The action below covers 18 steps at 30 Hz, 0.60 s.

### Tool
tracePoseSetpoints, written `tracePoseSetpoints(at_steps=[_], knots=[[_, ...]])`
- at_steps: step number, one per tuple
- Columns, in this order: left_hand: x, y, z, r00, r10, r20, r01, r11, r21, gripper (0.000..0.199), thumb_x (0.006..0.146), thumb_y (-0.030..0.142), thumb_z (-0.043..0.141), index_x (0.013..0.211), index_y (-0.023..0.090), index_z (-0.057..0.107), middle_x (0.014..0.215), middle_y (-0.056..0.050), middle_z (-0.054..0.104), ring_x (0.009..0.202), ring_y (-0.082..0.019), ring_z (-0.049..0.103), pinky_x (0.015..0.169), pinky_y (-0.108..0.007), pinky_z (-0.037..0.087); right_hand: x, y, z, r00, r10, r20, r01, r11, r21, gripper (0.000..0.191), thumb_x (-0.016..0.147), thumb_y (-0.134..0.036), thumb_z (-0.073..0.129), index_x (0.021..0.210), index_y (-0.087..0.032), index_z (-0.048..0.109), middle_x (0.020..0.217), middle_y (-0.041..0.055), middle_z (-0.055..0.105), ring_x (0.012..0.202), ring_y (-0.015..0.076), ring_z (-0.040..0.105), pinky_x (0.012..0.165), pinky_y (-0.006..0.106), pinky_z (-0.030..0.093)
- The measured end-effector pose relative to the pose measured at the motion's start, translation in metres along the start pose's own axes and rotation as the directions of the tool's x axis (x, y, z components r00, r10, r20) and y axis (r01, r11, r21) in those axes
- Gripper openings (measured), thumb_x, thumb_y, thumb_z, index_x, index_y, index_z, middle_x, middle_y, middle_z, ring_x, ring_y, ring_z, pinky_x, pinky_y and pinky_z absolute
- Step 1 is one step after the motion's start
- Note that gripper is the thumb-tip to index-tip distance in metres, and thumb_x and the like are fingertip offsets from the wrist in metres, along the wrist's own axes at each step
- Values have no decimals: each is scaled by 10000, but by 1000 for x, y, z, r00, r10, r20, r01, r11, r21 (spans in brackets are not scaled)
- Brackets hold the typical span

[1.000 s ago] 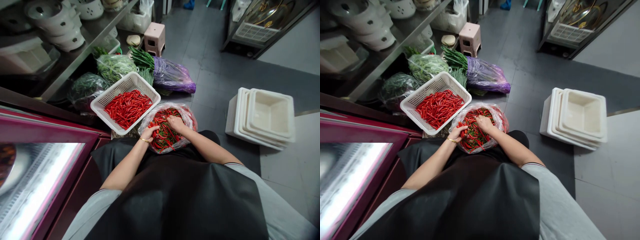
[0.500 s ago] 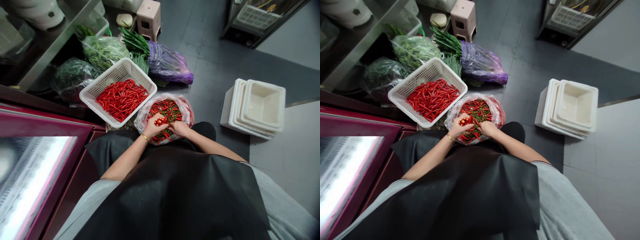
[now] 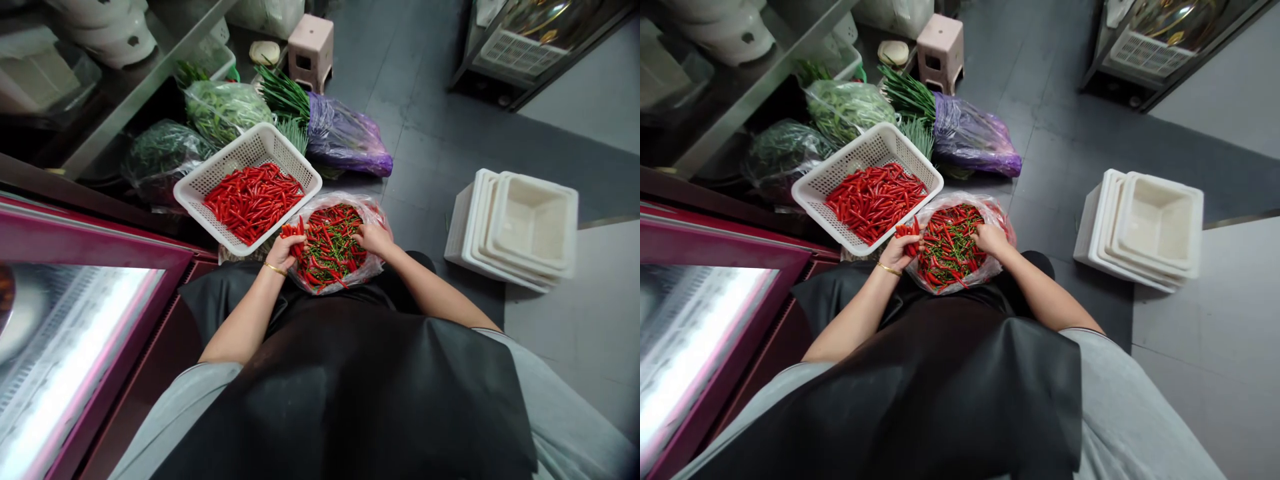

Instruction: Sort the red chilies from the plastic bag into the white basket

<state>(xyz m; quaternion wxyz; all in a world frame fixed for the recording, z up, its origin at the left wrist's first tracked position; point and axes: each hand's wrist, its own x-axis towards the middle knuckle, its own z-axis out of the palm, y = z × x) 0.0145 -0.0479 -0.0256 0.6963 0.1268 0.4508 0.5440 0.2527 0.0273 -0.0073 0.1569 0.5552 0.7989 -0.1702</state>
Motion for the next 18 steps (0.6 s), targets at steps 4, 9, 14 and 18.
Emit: tracePoseSetpoints(at_steps=[4, 9, 14, 18], knots=[[6, -10, 1, 997, -47, -59, 49, 999, 24, 313, 544, 88, 727, 841, 98, 632, 640, -2, 652, 540, -88, 594, 497, -196, 499, -4, -31, 30, 996, -87, 10, 87, 996, -22, 429, 940, -473, 449, 1048, -124, 674, 1068, 172, 703, 989, 260, 664, 819, 312, 487], [11, -25, 4, 976, -106, -192, 122, 990, 71, 284, 553, 72, 735, 803, 97, 604, 680, -44, 687, 505, -86, 585, 477, -198, 488, 20, -59, 41, 988, -157, 9, 157, 987, -35, 380, 960, -388, 435, 1132, -100, 614, 1110, 186, 684, 1018, 268, 657, 802, 323, 490], [15, -35, 14, 976, -61, -207, 89, 987, 132, 281, 558, 155, 785, 777, 122, 611, 654, -15, 659, 502, -82, 565, 460, -186, 438, 7, -52, 38, 917, -399, 2, 399, 917, 2, 370, 969, -413, 426, 1114, -119, 598, 1087, 160, 692, 964, 236, 665, 779, 288, 470], [8, -35, 39, 968, 234, -94, -194, 930, 312, 328, 552, 178, 799, 825, 167, 616, 739, 6, 666, 657, -113, 620, 626, -216, 499, 0, -49, 32, 928, -372, 26, 368, 925, 97, 330, 982, -310, 407, 1097, -96, 631, 1070, 149, 707, 939, 203, 668, 798, 255, 450]])
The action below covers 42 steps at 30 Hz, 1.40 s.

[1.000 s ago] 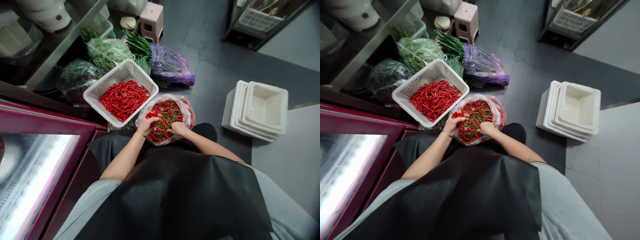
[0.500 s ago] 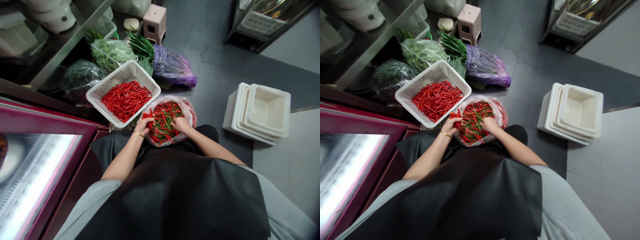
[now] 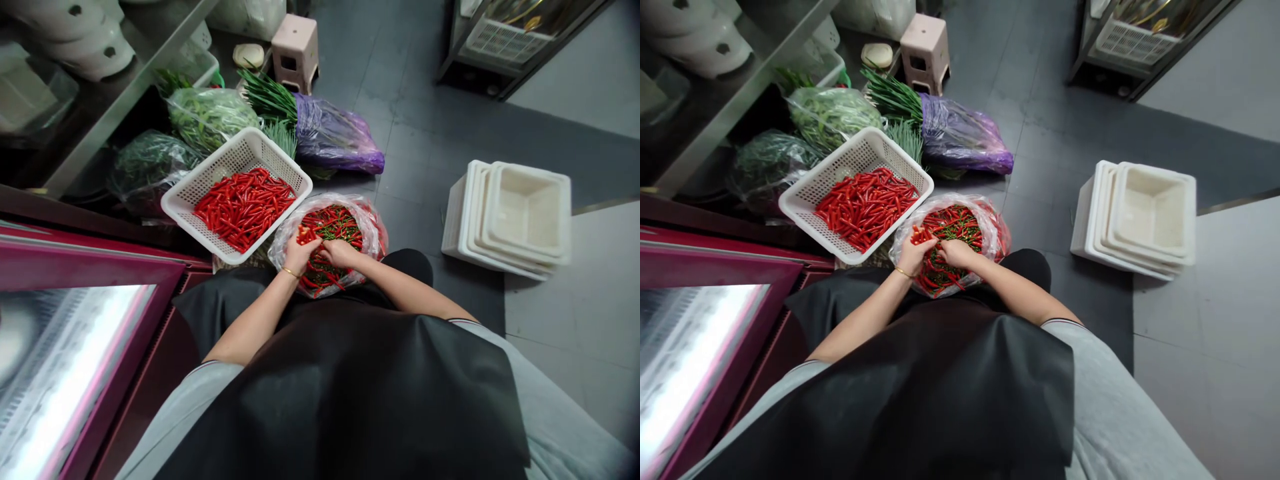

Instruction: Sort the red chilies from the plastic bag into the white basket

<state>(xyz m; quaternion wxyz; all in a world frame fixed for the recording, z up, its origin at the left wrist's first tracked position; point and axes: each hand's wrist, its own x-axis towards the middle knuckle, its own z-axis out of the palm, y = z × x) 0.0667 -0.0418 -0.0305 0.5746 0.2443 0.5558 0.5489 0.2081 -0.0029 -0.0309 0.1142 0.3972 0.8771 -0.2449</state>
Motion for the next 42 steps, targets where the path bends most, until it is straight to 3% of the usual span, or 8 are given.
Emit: tracePoseSetpoints(at_steps=[4, 9, 12, 18, 23, 31, 37, 42], knots=[[-8, 18, 9, 974, 180, 137, -192, 978, 86, 392, 575, 202, 806, 921, 194, 623, 855, -12, 682, 830, -160, 657, 787, -263, 512, 9, 24, -28, 991, 99, 95, -109, 988, 112, 400, 993, -321, 367, 1018, -101, 699, 1039, 133, 726, 917, 185, 672, 798, 228, 443], [2, 24, -9, 996, 66, -51, -72, 992, -108, 346, 541, 199, 809, 787, 154, 571, 678, 21, 629, 603, -113, 609, 645, -260, 512, 30, 54, -42, 882, 454, -128, -457, 890, 12, 561, 951, -518, 396, 1074, -59, 694, 1095, 223, 691, 1004, 271, 650, 861, 310, 451], [8, 22, -16, 996, -89, -7, 87, 984, -156, 358, 532, 202, 809, 778, 142, 555, 623, 17, 614, 545, -127, 615, 602, -290, 534, 37, 57, -38, 893, 422, -157, -428, 904, -8, 423, 942, -387, 449, 1111, -73, 677, 1124, 215, 683, 1023, 265, 640, 883, 311, 444], [15, 17, -13, 986, -163, 21, 164, 974, -157, 310, 523, 189, 787, 759, 128, 594, 629, -5, 637, 535, -123, 615, 553, -263, 523, 27, 66, -46, 880, 394, -265, -390, 918, 70, 420, 966, -360, 358, 1029, -121, 697, 1014, 133, 722, 933, 220, 648, 838, 282, 458], [18, 12, -16, 982, -179, 59, 185, 974, -128, 262, 529, 149, 765, 764, 142, 651, 568, 18, 599, 486, -88, 530, 490, -228, 454, 39, 54, -30, 889, 439, -130, -438, 898, 40, 462, 912, -451, 485, 1047, -67, 703, 1063, 205, 700, 968, 257, 652, 851, 315, 472], [20, 11, -12, 990, -112, 80, 118, 991, -66, 278, 523, 145, 771, 772, 133, 647, 686, -3, 649, 569, -105, 555, 574, -251, 454, 27, 32, -43, 944, 245, -223, -206, 961, 186, 385, 948, -380, 428, 910, -115, 705, 862, 87, 718, 782, 168, 608, 739, 240, 416], [27, 0, 20, 982, 20, 188, -44, 991, 126, 305, 517, 82, 716, 792, 150, 603, 729, 12, 631, 702, -136, 582, 722, -271, 456, -5, -1, -52, 937, 62, -344, -84, 995, -49, 449, 990, -337, 303, 998, -112, 691, 994, 138, 660, 851, 192, 572, 715, 271, 363], [29, 9, -5, 967, 106, 232, -235, 723, 649, 276, 547, 54, 686, 784, 182, 625, 752, -38, 651, 828, -235, 625, 798, -322, 461, -9, 3, -58, 986, -132, -99, 114, 980, -163, 384, 962, -304, 367, 970, -99, 691, 928, 146, 657, 761, 185, 572, 666, 275, 344]])
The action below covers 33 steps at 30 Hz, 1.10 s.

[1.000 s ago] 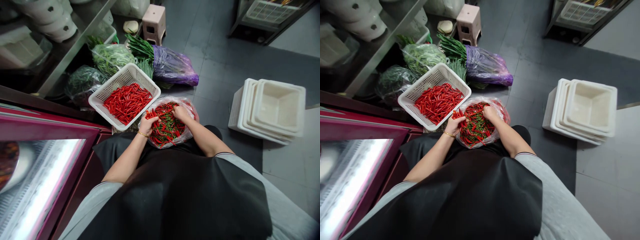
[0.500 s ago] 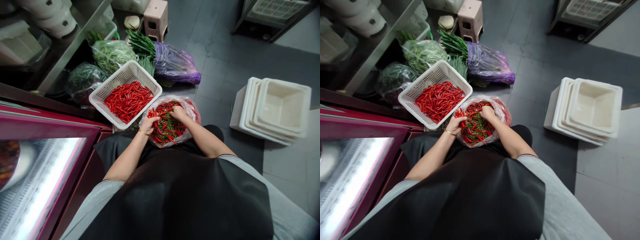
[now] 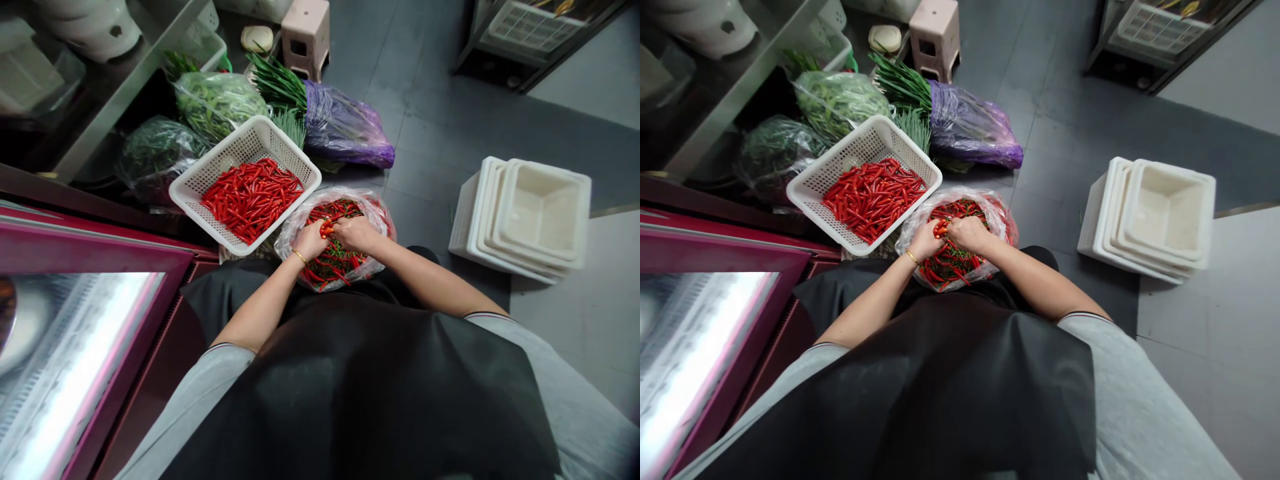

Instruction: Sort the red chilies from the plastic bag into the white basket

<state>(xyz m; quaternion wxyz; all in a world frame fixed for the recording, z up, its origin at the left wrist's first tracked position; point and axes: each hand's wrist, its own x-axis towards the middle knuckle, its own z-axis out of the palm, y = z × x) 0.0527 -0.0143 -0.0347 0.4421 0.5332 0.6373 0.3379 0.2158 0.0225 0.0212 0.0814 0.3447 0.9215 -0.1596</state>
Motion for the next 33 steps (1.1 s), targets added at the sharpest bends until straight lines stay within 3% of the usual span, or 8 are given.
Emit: tracePoseSetpoints(at_steps=[3, 6, 12, 19, 23, 25, 30, 33], knots=[[-4, -15, -27, 999, 17, -39, -11, 990, 142, 345, 613, 94, 667, 946, 182, 645, 883, -47, 687, 901, -235, 640, 842, -325, 475, 5, 7, 4, 984, -162, 78, 155, 984, 91, 389, 975, -374, 379, 964, -129, 681, 894, 106, 661, 740, 159, 575, 681, 258, 366], [-9, -30, -38, 992, -39, -123, 55, 991, 126, 370, 658, 137, 656, 1027, 143, 628, 922, -55, 693, 859, -216, 648, 821, -324, 498, 17, 4, 25, 992, -89, 88, 90, 996, -2, 338, 970, -312, 381, 1149, -171, 631, 1100, 136, 626, 807, 173, 601, 657, 256, 379], [-23, -40, -2, 994, -100, -44, 108, 948, 300, 326, 669, 149, 681, 991, 154, 626, 927, -98, 696, 899, -249, 650, 826, -347, 490, 36, -10, 61, 969, -1, 247, 43, 986, -163, 376, 964, -219, 323, 1148, -114, 634, 1164, 195, 590, 881, 231, 636, 669, 290, 423], [-7, -30, -1, 999, 51, -8, -46, 948, 314, 389, 686, 138, 654, 1068, 184, 595, 967, -88, 689, 932, -261, 645, 838, -365, 486, 29, 8, 19, 997, 29, 71, -23, 995, -95, 341, 961, -328, 407, 1093, -111, 634, 1120, 173, 637, 848, 212, 633, 658, 268, 409], [5, -13, -17, 979, 205, -4, -196, 941, 274, 364, 644, 89, 638, 990, 200, 608, 931, -58, 678, 894, -230, 637, 837, -342, 486, 26, 16, 3, 997, 67, 46, -75, 979, 190, 289, 908, -357, 534, 796, -117, 648, 763, 89, 661, 693, 161, 581, 638, 255, 372], [7, -4, -21, 970, 230, -75, -210, 956, 206, 321, 643, 113, 653, 949, 193, 603, 882, -46, 666, 844, -212, 632, 811, -333, 489, 25, 14, 2, 994, 104, -45, -66, 859, 507, 333, 889, -390, 549, 658, -152, 568, 593, 9, 558, 570, 114, 501, 588, 240, 352], [1, 13, -13, 969, 154, -192, -207, 932, -297, 362, 607, 250, 744, 915, 169, 572, 817, -15, 641, 741, -162, 621, 729, -294, 499, 18, -4, 9, 934, 313, -173, 115, 195, 974, 421, 900, -577, 402, 703, -208, 446, 537, -63, 409, 439, 86, 368, 460, 226, 338], [-7, 13, -8, 987, 33, -156, -111, 844, -524, 394, 565, 271, 773, 883, 158, 568, 820, -16, 658, 737, -156, 633, 746, -302, 512, 10, -3, 17, 954, 255, -156, 48, 385, 922, 412, 920, -538, 384, 752, -187, 519, 587, -22, 497, 511, 111, 472, 522, 239, 402]])
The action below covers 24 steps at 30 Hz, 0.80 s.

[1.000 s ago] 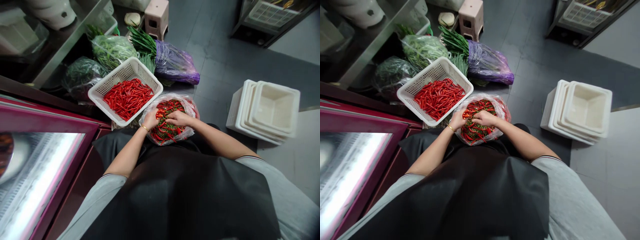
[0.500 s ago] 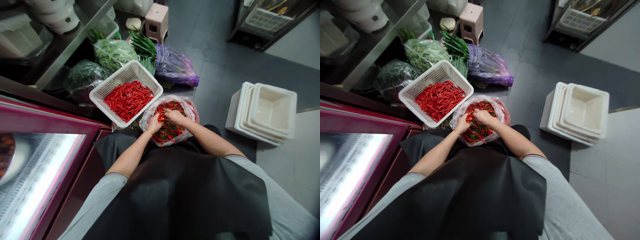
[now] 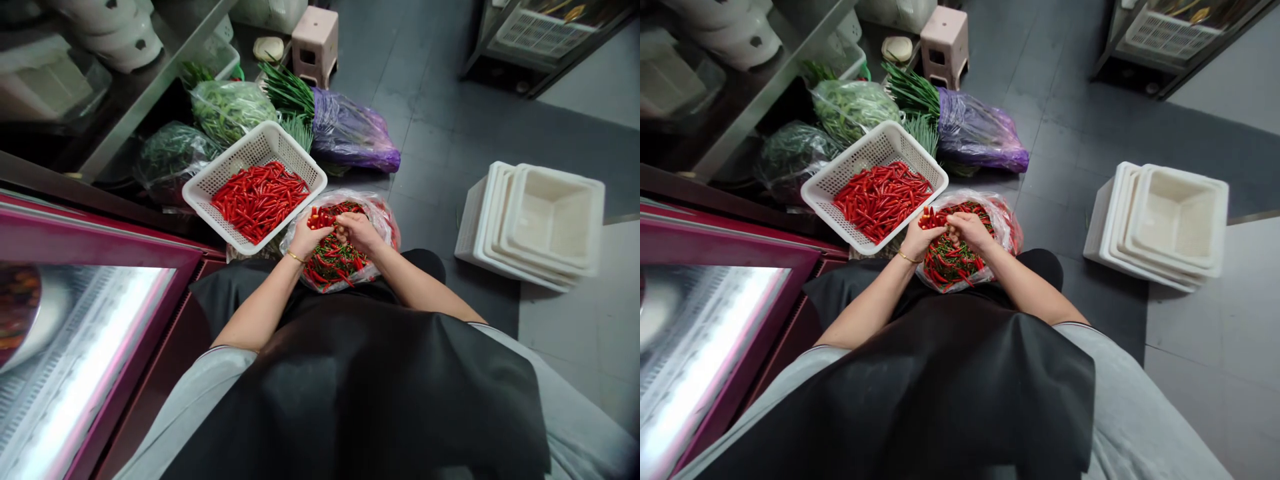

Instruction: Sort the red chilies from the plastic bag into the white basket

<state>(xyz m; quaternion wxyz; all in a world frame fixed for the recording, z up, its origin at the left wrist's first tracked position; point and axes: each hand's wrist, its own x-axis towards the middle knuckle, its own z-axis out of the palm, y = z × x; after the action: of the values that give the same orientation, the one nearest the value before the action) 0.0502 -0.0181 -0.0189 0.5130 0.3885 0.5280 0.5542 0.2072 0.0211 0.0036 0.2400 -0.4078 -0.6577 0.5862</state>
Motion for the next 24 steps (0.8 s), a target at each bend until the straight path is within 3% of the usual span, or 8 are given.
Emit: tracePoseSetpoints(at_steps=[2, 6, 9, 11, 14, 16, 19, 24], knots=[[1, 1, -13, 993, -68, -99, 65, 998, -25, 406, 555, 278, 776, 879, 153, 565, 833, -26, 668, 742, -166, 643, 748, -324, 525, -6, 11, -2, 997, 10, 80, 25, 904, -426, 364, 918, -476, 437, 868, -162, 615, 749, 42, 613, 647, 145, 567, 618, 260, 437], [35, 25, -82, 935, 67, -347, 58, 940, 336, 542, 546, 300, 809, 1001, 130, 567, 997, -101, 680, 925, -240, 651, 882, -427, 509, -11, 36, 9, 954, 184, 237, 145, 408, -901, 357, 957, -320, 385, 1158, -161, 633, 1154, 162, 608, 848, 224, 621, 713, 325, 445], [70, 58, -134, 973, 142, -183, 4, 781, 625, 860, 412, 280, 900, 1174, 121, 533, 1329, -197, 548, 1239, -332, 517, 1083, -492, 365, -3, 38, 20, 904, 290, 313, 225, 301, -927, 371, 964, -221, 327, 1101, -133, 660, 1192, 181, 587, 888, 240, 623, 719, 331, 443], [81, 76, -145, 981, 161, -110, -40, 718, 695, 885, 346, 256, 923, 1152, 163, 570, 1371, -189, 521, 1319, -364, 443, 1125, -469, 318, 5, 27, 18, 913, 272, 303, 212, 319, -924, 308, 947, -262, 414, 1076, -151, 671, 1207, 164, 586, 902, 231, 622, 710, 307, 435], [67, 76, -114, 979, 177, -103, -53, 703, 709, 646, 475, 338, 877, 1052, 186, 630, 1125, -144, 666, 1151, -342, 581, 1021, -448, 420, 12, 4, 9, 966, 155, 205, 119, 438, -891, 278, 920, -349, 522, 1094, -181, 659, 1121, 120, 638, 887, 202, 622, 697, 266, 410], [43, 58, -76, 999, 7, -41, 20, 796, 605, 413, 610, 434, 789, 890, 164, 649, 786, -74, 687, 834, -257, 669, 785, -380, 522, 10, -8, 9, 987, 69, 143, 83, 545, -835, 267, 930, -352, 522, 1076, -167, 648, 981, 86, 679, 842, 176, 617, 700, 248, 391], [6, 23, -28, 979, -183, 95, 142, 933, 330, 335, 729, 489, 679, 701, 167, 589, 535, 3, 567, 481, -126, 545, 497, -254, 436, 0, -10, 17, 994, -19, 109, 94, 666, -740, 213, 925, -311, 540, 999, -144, 650, 859, 55, 688, 759, 145, 591, 680, 232, 361], [-21, 2, -12, 978, -206, 28, 200, 968, 150, 296, 709, 422, 725, 675, 171, 572, 521, 31, 533, 393, -69, 434, 407, -210, 327, -23, 1, 15, 988, 33, 154, 67, 798, -598, 316, 919, -359, 536, 734, -134, 657, 648, 5, 622, 585, 102, 499, 595, 226, 310]])
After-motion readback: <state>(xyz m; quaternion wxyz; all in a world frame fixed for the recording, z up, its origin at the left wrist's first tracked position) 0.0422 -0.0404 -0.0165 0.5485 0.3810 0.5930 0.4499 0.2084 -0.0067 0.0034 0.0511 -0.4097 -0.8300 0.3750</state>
